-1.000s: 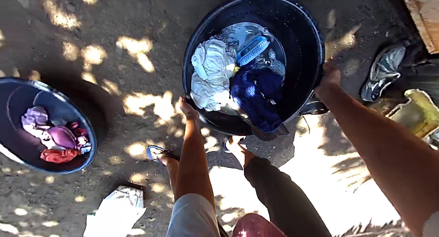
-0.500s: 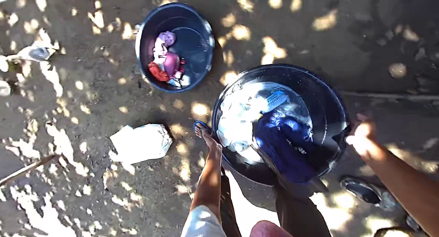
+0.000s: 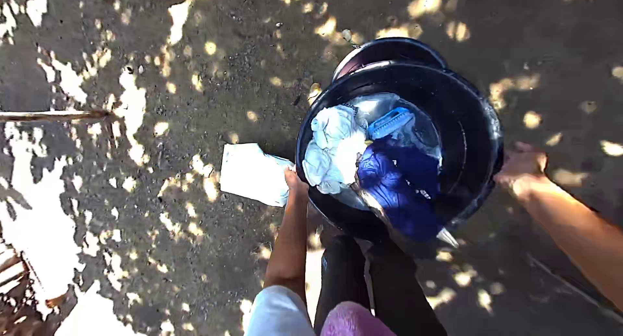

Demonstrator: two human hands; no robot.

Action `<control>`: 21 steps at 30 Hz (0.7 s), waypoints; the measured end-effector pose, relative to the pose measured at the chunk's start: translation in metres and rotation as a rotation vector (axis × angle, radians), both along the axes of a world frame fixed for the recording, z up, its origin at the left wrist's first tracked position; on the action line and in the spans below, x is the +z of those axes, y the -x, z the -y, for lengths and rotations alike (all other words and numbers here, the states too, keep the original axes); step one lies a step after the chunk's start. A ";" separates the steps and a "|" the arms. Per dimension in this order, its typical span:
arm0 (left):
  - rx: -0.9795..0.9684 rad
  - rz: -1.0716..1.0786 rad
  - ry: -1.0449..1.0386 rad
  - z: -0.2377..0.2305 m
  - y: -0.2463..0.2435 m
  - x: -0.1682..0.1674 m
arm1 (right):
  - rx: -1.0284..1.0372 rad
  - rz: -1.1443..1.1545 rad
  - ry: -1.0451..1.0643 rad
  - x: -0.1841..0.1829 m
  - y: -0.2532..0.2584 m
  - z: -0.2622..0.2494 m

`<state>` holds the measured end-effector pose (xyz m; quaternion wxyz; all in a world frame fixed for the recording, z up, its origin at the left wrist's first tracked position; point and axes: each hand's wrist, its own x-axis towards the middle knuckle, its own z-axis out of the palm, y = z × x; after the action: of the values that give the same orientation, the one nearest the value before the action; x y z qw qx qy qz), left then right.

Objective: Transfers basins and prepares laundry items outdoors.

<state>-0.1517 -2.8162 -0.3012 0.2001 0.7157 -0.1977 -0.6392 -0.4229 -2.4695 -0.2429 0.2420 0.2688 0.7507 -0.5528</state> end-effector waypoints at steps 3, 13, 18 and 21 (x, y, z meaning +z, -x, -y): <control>0.122 -0.015 -0.011 0.060 0.002 0.009 | -0.004 0.028 0.015 0.009 0.038 0.090; 0.244 -0.107 -0.035 0.206 0.006 -0.049 | 0.178 0.123 0.063 -0.024 0.153 0.358; 0.306 -0.041 -0.107 0.265 0.021 -0.042 | 0.182 0.136 -0.056 -0.061 0.180 0.445; 0.338 0.013 -0.150 0.304 0.034 -0.046 | 0.145 0.155 -0.160 -0.068 0.190 0.494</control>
<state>-0.1856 -3.1206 -0.3475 0.2495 0.7559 -0.0279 -0.6046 -0.6125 -2.9634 -0.3107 0.3164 0.2739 0.7890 -0.4499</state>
